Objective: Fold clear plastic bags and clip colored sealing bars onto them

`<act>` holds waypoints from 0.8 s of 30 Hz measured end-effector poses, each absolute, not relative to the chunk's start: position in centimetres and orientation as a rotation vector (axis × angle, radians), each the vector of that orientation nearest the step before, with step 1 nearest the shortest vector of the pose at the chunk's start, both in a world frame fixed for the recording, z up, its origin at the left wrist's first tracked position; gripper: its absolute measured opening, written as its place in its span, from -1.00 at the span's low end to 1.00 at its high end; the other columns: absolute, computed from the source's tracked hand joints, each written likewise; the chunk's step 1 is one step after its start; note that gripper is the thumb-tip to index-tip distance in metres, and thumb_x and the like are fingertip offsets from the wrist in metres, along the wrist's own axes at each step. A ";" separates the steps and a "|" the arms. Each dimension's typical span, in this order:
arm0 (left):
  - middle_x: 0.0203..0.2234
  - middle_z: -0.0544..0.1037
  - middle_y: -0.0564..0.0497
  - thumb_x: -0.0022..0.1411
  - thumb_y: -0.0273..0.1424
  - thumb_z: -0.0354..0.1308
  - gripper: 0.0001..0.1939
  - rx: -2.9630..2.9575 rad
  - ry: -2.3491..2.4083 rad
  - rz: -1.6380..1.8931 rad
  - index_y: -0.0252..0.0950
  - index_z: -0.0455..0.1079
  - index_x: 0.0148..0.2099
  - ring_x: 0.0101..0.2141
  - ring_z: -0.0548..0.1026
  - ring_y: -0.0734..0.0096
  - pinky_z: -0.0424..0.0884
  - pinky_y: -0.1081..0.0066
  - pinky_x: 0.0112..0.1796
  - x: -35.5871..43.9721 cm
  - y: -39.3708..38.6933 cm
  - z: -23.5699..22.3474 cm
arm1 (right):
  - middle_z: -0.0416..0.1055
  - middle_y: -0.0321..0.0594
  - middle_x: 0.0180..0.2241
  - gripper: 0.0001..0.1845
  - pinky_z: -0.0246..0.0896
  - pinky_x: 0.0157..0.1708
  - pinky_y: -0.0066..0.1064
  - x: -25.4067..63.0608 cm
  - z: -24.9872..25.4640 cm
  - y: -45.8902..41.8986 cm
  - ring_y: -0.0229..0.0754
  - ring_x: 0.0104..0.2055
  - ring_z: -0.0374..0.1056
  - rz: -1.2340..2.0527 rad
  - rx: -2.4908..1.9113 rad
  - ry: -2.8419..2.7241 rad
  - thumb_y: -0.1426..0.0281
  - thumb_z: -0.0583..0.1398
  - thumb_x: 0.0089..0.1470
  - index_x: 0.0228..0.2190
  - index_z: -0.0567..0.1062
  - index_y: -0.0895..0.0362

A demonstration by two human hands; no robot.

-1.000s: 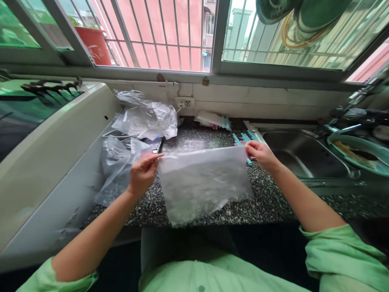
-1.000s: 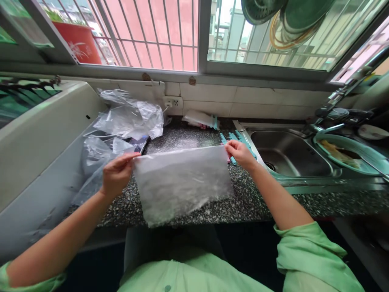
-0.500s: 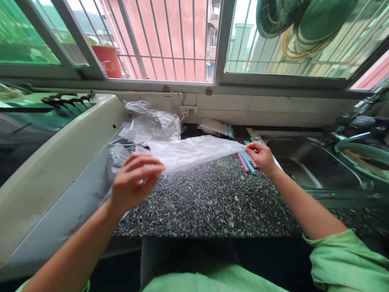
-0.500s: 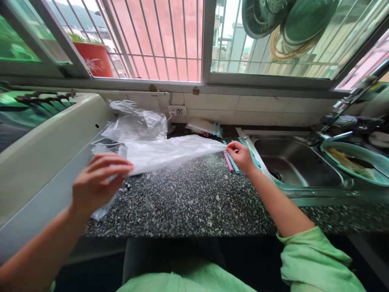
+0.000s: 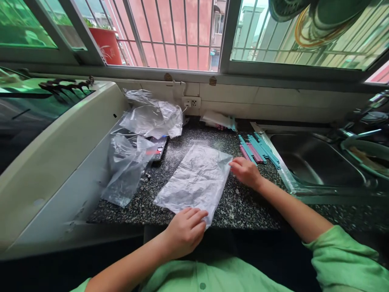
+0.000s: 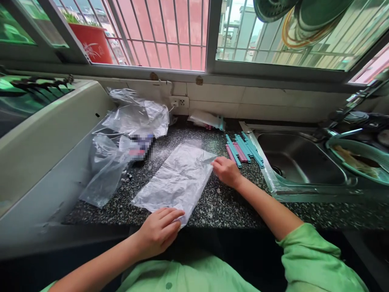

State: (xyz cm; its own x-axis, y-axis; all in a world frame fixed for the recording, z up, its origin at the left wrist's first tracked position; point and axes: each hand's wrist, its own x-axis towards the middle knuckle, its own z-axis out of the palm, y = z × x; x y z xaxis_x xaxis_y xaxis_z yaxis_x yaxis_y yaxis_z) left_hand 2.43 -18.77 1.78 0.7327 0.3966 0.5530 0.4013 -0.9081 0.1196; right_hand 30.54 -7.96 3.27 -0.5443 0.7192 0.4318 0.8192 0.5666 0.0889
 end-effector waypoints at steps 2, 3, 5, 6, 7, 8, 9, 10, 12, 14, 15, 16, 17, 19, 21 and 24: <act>-0.29 0.51 -0.14 0.14 -0.53 -0.02 -0.87 -2.874 -0.631 -0.919 -0.34 0.33 -0.41 -0.34 0.44 0.35 0.36 0.35 -0.37 3.1 -18.7 1.8 | 0.42 -0.19 -0.37 -0.82 0.19 -0.33 -0.40 30.2 3.3 -10.2 -0.23 -0.35 0.28 -0.484 -0.914 -2.571 0.40 0.07 0.10 -0.28 0.46 0.10; -0.29 0.51 -0.14 0.14 -0.54 -0.01 -0.87 -2.851 -0.603 -0.918 -0.35 0.33 -0.41 -0.34 0.44 0.35 0.36 0.35 -0.37 3.5 -18.7 1.9 | 0.41 -0.22 -0.38 -0.82 0.18 -0.37 -0.42 30.0 3.3 -11.4 -0.25 -0.37 0.27 -0.519 -0.787 -2.590 0.37 0.08 0.10 -0.26 0.45 0.09; -0.28 0.51 -0.14 0.15 -0.54 0.00 -0.89 -2.815 -0.536 -0.909 -0.36 0.34 -0.38 -0.33 0.44 0.34 0.35 0.35 -0.36 4.4 -18.6 2.0 | 0.41 -0.25 -0.39 -0.80 0.17 -0.39 -0.41 29.2 3.2 -13.7 -0.27 -0.39 0.27 -0.537 -0.622 -2.605 0.33 0.10 0.10 -0.22 0.43 0.08; -0.28 0.51 -0.14 0.15 -0.53 0.01 -0.90 -2.805 -0.504 -0.903 -0.37 0.35 -0.35 -0.33 0.44 0.35 0.35 0.35 -0.35 4.9 -18.5 2.1 | 0.40 -0.25 -0.40 -0.79 0.17 -0.41 -0.41 28.8 3.1 -14.7 -0.28 -0.41 0.26 -0.530 -0.581 -2.597 0.32 0.10 0.10 -0.22 0.43 0.08; -0.29 0.50 -0.14 0.16 -0.53 0.01 -0.90 -2.804 -0.476 -0.895 -0.37 0.35 -0.33 -0.34 0.43 0.35 0.35 0.35 -0.35 5.4 -18.5 2.2 | 0.40 -0.26 -0.42 -0.80 0.16 -0.43 -0.41 28.4 3.1 -15.6 -0.29 -0.43 0.25 -0.522 -0.550 -2.588 0.35 0.09 0.10 -0.23 0.43 0.10; -0.30 0.50 -0.14 0.17 -0.52 0.00 -0.90 -2.809 -0.460 -0.894 -0.36 0.35 -0.31 -0.34 0.43 0.36 0.35 0.35 -0.34 5.8 -18.5 2.3 | 0.40 -0.26 -0.44 -0.82 0.15 -0.46 -0.41 27.9 3.0 -16.3 -0.29 -0.46 0.24 -0.508 -0.535 -2.580 0.41 0.08 0.10 -0.25 0.44 0.12; -0.31 0.50 -0.14 0.18 -0.51 0.00 -0.89 -2.821 -0.459 -0.901 -0.36 0.35 -0.29 -0.34 0.43 0.37 0.35 0.35 -0.33 6.1 -18.5 2.4 | 0.39 -0.26 -0.46 -0.83 0.14 -0.49 -0.42 27.6 2.9 -16.8 -0.30 -0.48 0.23 -0.487 -0.530 -2.564 0.45 0.06 0.10 -0.30 0.45 0.14; -0.31 0.51 -0.13 0.19 -0.48 0.00 -0.89 -2.834 -0.470 -0.922 -0.35 0.35 -0.27 -0.33 0.43 0.38 0.35 0.35 -0.32 6.3 -18.6 2.4 | 0.38 -0.25 -0.49 -0.82 0.13 -0.51 -0.42 27.4 2.9 -17.2 -0.30 -0.50 0.22 -0.463 -0.533 -2.546 0.48 0.05 0.10 -0.34 0.45 0.15; -0.30 0.51 -0.13 0.19 -0.34 0.03 -0.81 -2.849 -0.508 -0.986 -0.34 0.34 -0.20 -0.29 0.44 0.34 0.35 0.32 -0.26 5.9 -18.8 2.5 | 0.37 -0.25 -0.52 -0.80 0.13 -0.53 -0.43 27.3 2.8 -17.5 -0.30 -0.51 0.21 -0.411 -0.565 -2.499 0.51 0.03 0.09 -0.39 0.45 0.14; -0.27 0.52 -0.14 0.15 -0.15 0.05 -0.62 -2.824 -0.544 -1.054 -0.34 0.33 -0.12 -0.21 0.43 0.26 0.34 0.26 -0.17 4.6 -19.0 2.3 | 0.36 -0.24 -0.52 -0.78 0.17 -0.50 -0.43 27.8 2.8 -17.5 -0.30 -0.50 0.23 -0.371 -0.616 -2.434 0.50 0.02 0.08 -0.38 0.46 0.12; -0.26 0.52 -0.14 0.11 -0.09 0.06 -0.55 -2.797 -0.555 -1.079 -0.33 0.32 -0.09 -0.19 0.43 0.24 0.32 0.24 -0.13 3.6 -19.0 2.2 | 0.36 -0.24 -0.52 -0.77 0.19 -0.49 -0.44 28.2 2.9 -17.4 -0.30 -0.49 0.24 -0.359 -0.642 -2.394 0.51 0.01 0.08 -0.37 0.46 0.11; -0.25 0.52 -0.13 0.10 -0.06 0.07 -0.52 -2.768 -0.565 -1.095 -0.32 0.31 -0.07 -0.17 0.43 0.24 0.31 0.24 -0.09 2.4 -19.0 2.1 | 0.35 -0.24 -0.52 -0.76 0.20 -0.48 -0.44 28.7 3.0 -17.4 -0.30 -0.49 0.25 -0.350 -0.660 -2.353 0.51 0.01 0.07 -0.36 0.47 0.10; -0.26 0.53 -0.12 0.10 -0.05 0.06 -0.51 -2.741 -0.549 -1.124 -0.30 0.30 -0.06 -0.16 0.43 0.24 0.30 0.23 -0.07 1.0 -18.8 2.0 | 0.34 -0.25 -0.52 -0.75 0.22 -0.48 -0.45 29.2 3.1 -17.4 -0.31 -0.49 0.26 -0.340 -0.676 -2.318 0.52 0.01 0.06 -0.35 0.47 0.09; -0.29 0.53 -0.12 0.15 -0.09 0.00 -0.55 -2.682 -0.538 -1.202 -0.28 0.27 -0.03 -0.19 0.44 0.25 0.33 0.20 -0.09 -1.6 -18.0 1.8 | 0.33 -0.25 -0.53 -0.74 0.24 -0.49 -0.47 30.0 3.3 -17.4 -0.31 -0.49 0.27 -0.317 -0.708 -2.248 0.52 0.03 0.04 -0.34 0.48 0.08; -0.27 0.52 -0.11 0.17 -0.23 0.03 -0.60 -2.632 -0.710 -1.194 -0.25 0.22 0.03 -0.19 0.44 0.27 0.35 0.21 -0.12 -3.6 -16.7 1.8 | 0.32 -0.25 -0.53 -0.76 0.25 -0.50 -0.47 30.5 3.6 -17.6 -0.31 -0.50 0.29 -0.304 -0.757 -2.182 0.50 0.06 0.03 -0.34 0.49 0.06; -0.15 0.47 -0.14 0.09 -0.30 0.15 -0.49 -2.568 -0.952 -0.991 -0.23 0.18 0.09 -0.12 0.41 0.22 0.33 0.22 -0.09 -4.6 -14.3 1.9 | 0.31 -0.25 -0.53 -0.81 0.27 -0.52 -0.47 30.4 4.1 -17.9 -0.30 -0.50 0.30 -0.315 -0.809 -2.108 0.48 0.10 0.01 -0.36 0.50 0.07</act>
